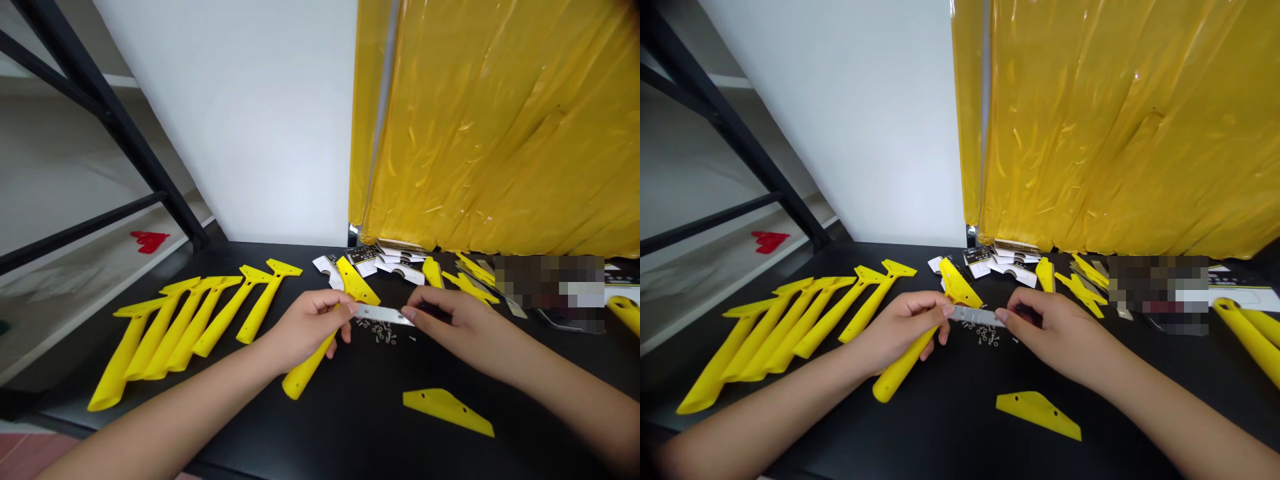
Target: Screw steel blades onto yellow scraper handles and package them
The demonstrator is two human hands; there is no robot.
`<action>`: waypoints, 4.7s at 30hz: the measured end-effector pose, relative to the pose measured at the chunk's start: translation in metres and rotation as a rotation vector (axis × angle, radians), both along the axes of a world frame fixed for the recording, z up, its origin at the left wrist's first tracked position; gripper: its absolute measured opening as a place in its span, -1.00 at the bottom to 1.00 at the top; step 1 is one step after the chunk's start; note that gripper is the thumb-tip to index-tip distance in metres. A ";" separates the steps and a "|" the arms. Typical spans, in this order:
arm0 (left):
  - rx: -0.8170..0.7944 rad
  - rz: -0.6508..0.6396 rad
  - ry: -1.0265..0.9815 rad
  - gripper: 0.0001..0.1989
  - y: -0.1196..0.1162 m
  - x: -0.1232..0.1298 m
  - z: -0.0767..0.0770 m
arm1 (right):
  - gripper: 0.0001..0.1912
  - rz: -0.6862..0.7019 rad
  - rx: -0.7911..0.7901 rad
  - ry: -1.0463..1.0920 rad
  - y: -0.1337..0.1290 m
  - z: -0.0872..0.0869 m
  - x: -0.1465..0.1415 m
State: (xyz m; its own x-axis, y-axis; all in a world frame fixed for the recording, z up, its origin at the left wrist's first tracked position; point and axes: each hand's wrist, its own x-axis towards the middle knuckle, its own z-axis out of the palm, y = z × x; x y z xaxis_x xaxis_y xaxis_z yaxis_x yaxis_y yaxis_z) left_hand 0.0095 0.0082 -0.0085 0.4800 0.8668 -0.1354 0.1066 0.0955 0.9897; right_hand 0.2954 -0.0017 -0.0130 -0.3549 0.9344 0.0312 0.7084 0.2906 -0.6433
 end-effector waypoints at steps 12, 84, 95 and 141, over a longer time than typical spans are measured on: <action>0.029 -0.009 0.025 -0.65 0.005 -0.003 0.005 | -0.62 0.055 -0.270 0.251 0.001 0.005 0.000; 0.399 -0.257 0.202 -0.92 -0.006 0.000 0.004 | -0.77 0.291 0.681 -0.265 -0.027 0.014 -0.017; 0.198 -0.279 0.124 -0.54 -0.007 -0.006 0.006 | -0.87 0.255 0.067 0.009 -0.027 0.011 -0.017; -0.261 -0.218 -0.019 -0.66 -0.017 0.008 0.002 | -0.67 0.058 -0.054 0.254 -0.030 0.011 -0.026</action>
